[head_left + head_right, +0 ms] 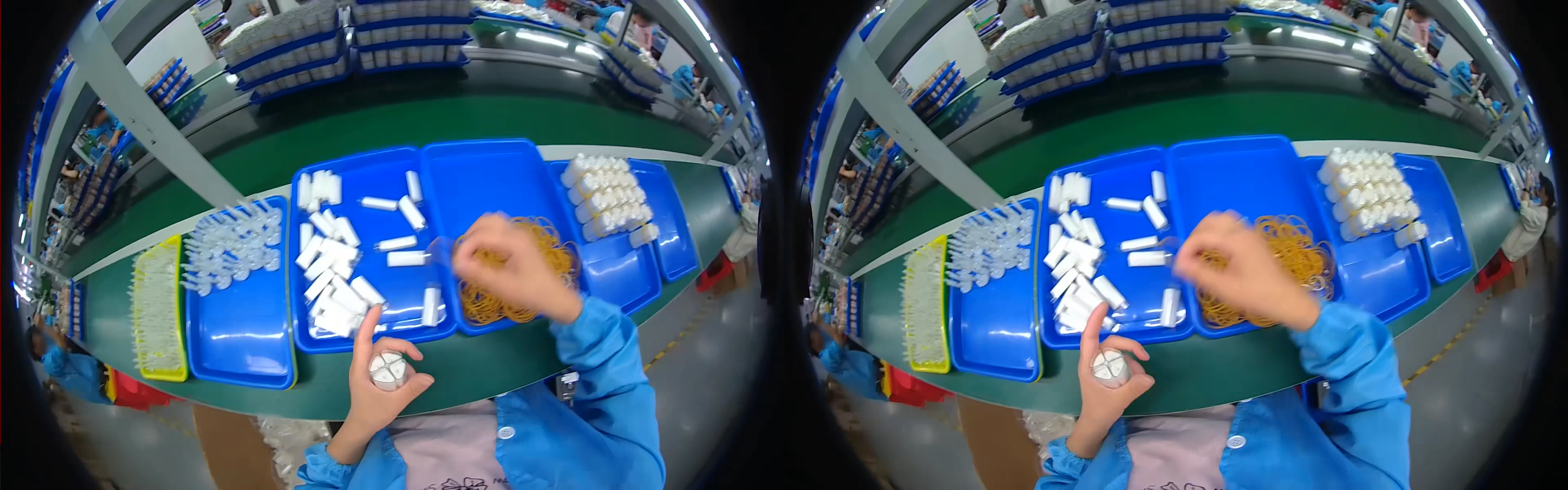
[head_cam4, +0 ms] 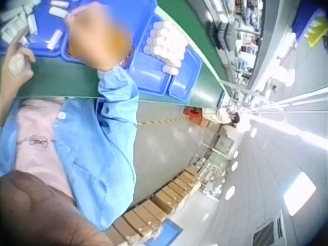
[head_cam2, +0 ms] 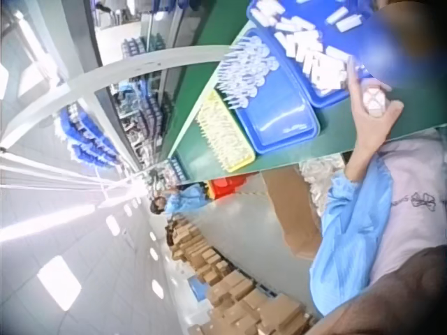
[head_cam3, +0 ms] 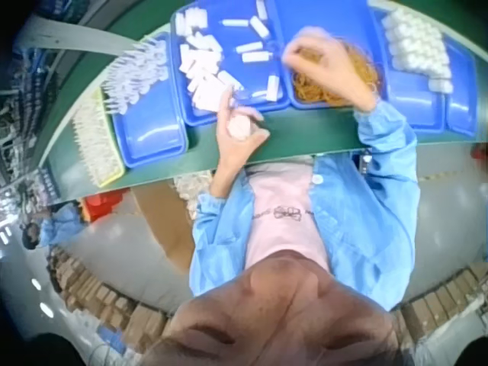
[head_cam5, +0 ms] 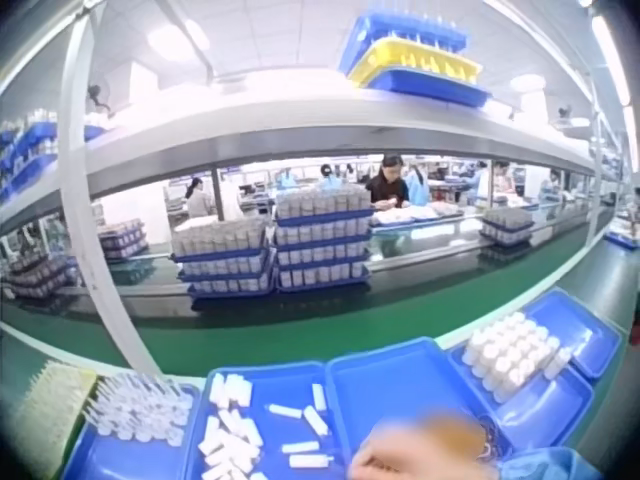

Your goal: Assembling and bundling small plastic components at a factory assembly line.

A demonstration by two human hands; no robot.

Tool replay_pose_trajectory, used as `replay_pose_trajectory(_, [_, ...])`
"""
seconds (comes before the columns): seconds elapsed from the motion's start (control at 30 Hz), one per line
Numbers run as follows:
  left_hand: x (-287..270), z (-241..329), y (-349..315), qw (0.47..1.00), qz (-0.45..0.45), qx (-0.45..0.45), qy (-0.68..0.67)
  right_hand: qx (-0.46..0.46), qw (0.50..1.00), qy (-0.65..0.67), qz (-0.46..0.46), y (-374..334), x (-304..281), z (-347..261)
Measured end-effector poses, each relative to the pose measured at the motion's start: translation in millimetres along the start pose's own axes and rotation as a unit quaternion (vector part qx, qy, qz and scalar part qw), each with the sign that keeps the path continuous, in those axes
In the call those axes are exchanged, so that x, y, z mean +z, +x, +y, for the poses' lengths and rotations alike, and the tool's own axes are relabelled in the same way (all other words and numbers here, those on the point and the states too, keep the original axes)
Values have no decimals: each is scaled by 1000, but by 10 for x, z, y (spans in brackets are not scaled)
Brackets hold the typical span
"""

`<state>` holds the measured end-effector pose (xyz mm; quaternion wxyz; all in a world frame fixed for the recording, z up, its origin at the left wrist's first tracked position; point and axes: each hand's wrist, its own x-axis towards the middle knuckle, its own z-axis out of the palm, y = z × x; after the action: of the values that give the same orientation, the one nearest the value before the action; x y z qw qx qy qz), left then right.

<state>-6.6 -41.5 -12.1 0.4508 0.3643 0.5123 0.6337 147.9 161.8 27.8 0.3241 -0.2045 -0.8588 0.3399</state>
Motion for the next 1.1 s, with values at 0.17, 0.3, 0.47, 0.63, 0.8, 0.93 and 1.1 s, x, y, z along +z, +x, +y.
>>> replay_pose_trajectory(0.17, [146,-68,141,972,-57,56,220,-24,985,128,-115,-170,200,-553])
replay_pose_trajectory(0.3, [199,64,207,922,-63,118,363,-30,979,177,-98,-289,346,-722])
replay_pose_trajectory(0.47, [111,135,282,947,-42,36,316,-267,952,-83,-125,-514,480,-927])
replay_pose_trajectory(0.63, [82,-297,83,813,-20,218,540,-232,968,-29,-94,-413,522,-799])
replay_pose_trajectory(0.8, [245,-123,34,929,-32,75,362,-84,960,143,-225,-146,224,-700])
replay_pose_trajectory(0.93, [90,-47,-225,946,103,272,145,-24,959,234,-160,-108,36,-722])
replay_pose_trajectory(1.1, [152,337,-108,985,-47,-80,-143,-23,965,228,-129,-173,233,-646])
